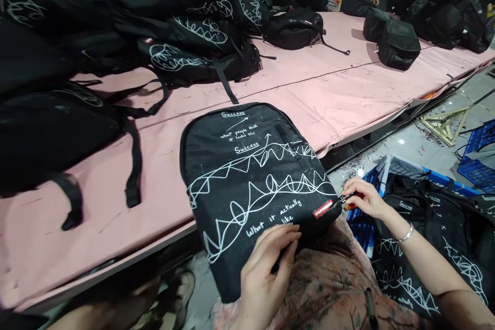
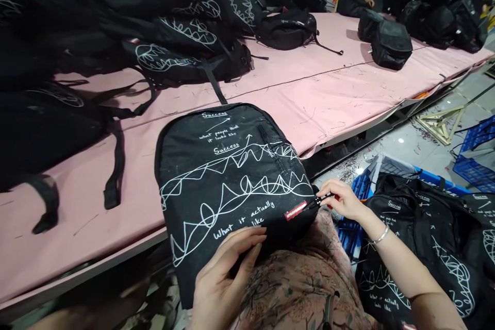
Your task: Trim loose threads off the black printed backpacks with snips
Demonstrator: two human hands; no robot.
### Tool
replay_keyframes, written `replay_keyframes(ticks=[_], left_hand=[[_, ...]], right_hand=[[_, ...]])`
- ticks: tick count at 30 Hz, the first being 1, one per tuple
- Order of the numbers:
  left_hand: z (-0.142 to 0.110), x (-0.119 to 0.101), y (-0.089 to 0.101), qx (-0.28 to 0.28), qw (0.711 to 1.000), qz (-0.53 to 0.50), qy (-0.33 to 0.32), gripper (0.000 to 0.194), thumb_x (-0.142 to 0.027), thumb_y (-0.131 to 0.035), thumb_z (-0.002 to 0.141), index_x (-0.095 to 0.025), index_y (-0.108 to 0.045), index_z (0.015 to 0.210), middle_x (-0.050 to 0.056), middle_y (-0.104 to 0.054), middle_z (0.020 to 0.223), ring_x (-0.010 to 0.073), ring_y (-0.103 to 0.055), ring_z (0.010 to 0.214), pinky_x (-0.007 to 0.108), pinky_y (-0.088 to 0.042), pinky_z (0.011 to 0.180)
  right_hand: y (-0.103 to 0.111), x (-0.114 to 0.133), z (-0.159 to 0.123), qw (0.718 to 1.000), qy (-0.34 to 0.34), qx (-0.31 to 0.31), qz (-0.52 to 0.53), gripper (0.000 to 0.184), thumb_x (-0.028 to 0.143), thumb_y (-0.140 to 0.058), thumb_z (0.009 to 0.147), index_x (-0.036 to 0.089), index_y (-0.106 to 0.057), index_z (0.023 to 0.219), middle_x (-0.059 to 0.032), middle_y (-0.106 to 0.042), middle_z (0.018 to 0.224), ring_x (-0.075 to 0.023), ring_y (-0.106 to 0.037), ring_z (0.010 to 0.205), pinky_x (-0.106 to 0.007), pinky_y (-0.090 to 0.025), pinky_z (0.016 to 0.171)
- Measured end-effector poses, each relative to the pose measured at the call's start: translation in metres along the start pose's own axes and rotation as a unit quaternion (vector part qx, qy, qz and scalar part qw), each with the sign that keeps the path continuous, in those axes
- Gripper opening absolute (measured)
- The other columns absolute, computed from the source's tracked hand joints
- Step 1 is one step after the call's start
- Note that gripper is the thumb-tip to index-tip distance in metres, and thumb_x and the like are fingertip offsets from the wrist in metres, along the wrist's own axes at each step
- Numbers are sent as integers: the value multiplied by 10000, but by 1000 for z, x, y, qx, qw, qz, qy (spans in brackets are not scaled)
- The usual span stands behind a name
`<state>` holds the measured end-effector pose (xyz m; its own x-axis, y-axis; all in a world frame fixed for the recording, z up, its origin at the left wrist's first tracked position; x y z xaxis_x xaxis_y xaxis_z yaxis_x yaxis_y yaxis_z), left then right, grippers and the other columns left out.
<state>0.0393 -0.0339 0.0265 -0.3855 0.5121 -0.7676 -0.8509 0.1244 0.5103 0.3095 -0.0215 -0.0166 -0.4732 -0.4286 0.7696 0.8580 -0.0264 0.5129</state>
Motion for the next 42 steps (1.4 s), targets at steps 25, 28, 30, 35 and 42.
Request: replay_keyframes(ticks=[25, 28, 30, 35, 42], left_hand=[[-2, 0, 3, -7, 1000, -20, -12, 197, -89, -517, 797, -197, -625, 921, 53, -666, 924, 167, -606, 917, 327, -513, 802], [-2, 1, 3, -2, 1000, -18, -16, 195, -93, -522, 795, -197, -625, 924, 49, -668, 921, 168, -607, 920, 326, -511, 810], [-2, 1, 2, -1, 1000, -17, -20, 196, -97, -527, 792, -197, -624, 929, 47, -669, 926, 168, -607, 924, 325, -508, 818], [-2, 3, 2, 4, 1000, -5, -27, 206, -102, -529, 791, -204, -622, 945, 44, -671, 932, 170, -609, 923, 330, -505, 827], [-3, 2, 1, 4, 999, 0, -33, 206, -97, -526, 795, -200, -611, 953, 42, -663, 934, 159, -604, 922, 314, -503, 827]], right_hand=[[-18, 49, 17, 998, 10, 55, 24, 90, 250, -541, 838, 189, -604, 819, -47, -593, 767, -165, -560, 737, -317, -463, 673], [-4, 34, 12, 988, -117, 66, 76, 141, 310, -596, 801, 178, -615, 847, -51, -604, 814, -164, -569, 748, -303, -470, 662], [7, 20, 10, 970, -212, 79, 84, 201, 346, -615, 781, 164, -610, 867, -47, -616, 822, -158, -574, 730, -295, -472, 653], [21, 2, 14, 943, -298, 115, 94, 277, 397, -645, 734, 141, -610, 833, -33, -636, 786, -153, -581, 697, -284, -461, 652], [16, 8, 28, 947, -279, 139, 73, 232, 364, -652, 716, 141, -627, 776, -40, -640, 773, -168, -573, 740, -289, -428, 694]])
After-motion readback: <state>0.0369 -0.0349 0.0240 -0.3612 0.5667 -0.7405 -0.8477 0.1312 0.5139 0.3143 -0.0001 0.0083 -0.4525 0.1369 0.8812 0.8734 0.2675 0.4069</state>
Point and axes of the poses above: each hand's wrist, its own z-axis towards the middle knuckle, its own y-axis out of the back of the hand, x = y × z, the point moved 3 cm from there along z, towards the middle knuckle
